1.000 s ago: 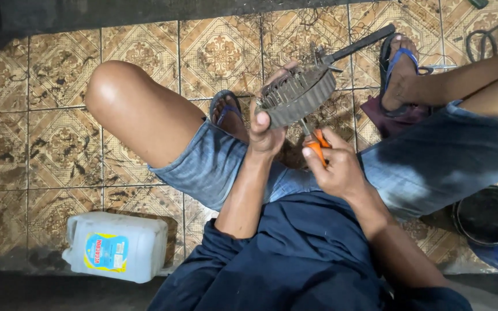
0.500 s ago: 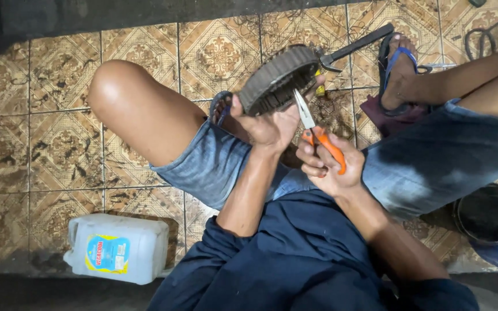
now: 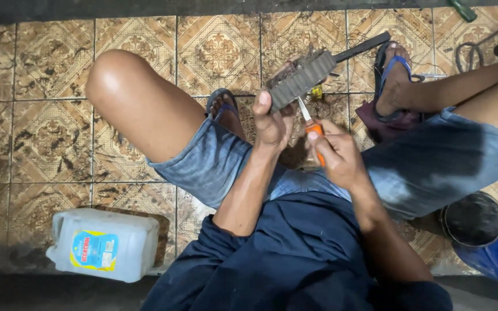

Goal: Cutting and removing copper wire windings from a motor stator using pliers and a screwdriver for recycling or repair.

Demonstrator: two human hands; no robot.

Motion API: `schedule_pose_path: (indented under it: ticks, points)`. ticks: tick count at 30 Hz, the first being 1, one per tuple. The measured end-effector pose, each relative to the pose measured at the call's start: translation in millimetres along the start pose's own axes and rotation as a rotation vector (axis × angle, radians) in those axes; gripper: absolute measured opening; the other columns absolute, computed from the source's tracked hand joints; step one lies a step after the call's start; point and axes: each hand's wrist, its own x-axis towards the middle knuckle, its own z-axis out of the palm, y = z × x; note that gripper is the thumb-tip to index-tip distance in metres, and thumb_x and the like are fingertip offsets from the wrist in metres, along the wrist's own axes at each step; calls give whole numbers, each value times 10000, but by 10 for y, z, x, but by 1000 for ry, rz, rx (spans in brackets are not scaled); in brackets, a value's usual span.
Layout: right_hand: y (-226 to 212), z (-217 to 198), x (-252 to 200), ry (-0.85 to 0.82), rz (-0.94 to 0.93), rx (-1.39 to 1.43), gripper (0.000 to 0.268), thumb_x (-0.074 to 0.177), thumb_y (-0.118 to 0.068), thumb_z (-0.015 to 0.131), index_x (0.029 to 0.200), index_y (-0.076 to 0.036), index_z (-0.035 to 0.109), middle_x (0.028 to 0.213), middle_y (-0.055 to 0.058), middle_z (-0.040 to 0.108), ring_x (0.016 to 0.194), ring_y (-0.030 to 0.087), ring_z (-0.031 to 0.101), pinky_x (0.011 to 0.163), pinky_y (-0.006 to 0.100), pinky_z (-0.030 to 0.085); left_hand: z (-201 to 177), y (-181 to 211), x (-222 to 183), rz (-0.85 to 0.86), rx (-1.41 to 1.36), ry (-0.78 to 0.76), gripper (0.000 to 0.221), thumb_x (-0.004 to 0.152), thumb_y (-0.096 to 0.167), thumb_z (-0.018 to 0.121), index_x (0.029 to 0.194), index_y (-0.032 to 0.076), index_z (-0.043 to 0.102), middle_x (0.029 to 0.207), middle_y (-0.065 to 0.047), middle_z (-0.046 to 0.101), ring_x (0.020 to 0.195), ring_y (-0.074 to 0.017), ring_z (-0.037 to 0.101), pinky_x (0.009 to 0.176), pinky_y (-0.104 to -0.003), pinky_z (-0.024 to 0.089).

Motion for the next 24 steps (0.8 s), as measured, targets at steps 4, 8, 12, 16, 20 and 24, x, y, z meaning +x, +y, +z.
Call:
schedule_pose_path:
  ticks: [4,8,12,16,20,24]
  points:
    - [-104,-19,-13,-18,-142,-519,429,967,-218,669,567,-62,663,873,148,617,701,345,591,645,385,480,742,462,-59,12,46,13,540,928,475,626,1269,59,662,1101,-143,751,1041,-244,714,1044,-463,525]
    - [-228,49,-14,143,-398,-1001,291,941,-226,703,710,-62,767,946,101,640,718,296,654,606,374,530,757,471,-44,45,220,-66,673,880,495,689,1335,15,565,1095,-159,716,1039,-266,697,1075,-495,488]
    - [-46,2,-47,88,-257,-840,394,968,-252,662,698,26,735,901,153,644,686,386,654,608,464,524,592,335,-39,48,328,-2,568,897,508,659,1230,49,634,1037,-182,723,1012,-303,697,1011,-501,535]
    - [334,-124,-62,-25,97,128,579,1005,-194,593,444,-58,542,528,68,447,516,222,495,494,347,446,817,414,-110,-58,113,146,590,940,587,556,1181,65,687,986,-143,748,903,-268,735,853,-451,610]
    - [471,-257,-125,-112,462,1123,455,1031,-200,522,1359,114,544,1131,326,584,607,111,430,495,203,323,539,283,-74,-124,-124,140,634,924,612,504,1139,59,727,992,-227,741,894,-365,745,846,-532,632]
    - [215,-160,-77,-182,446,1049,571,1015,-385,457,492,-157,460,1006,142,584,677,80,396,440,191,232,835,338,-69,-117,-192,145,544,954,558,538,1154,93,736,1033,-189,757,956,-332,737,939,-530,593]
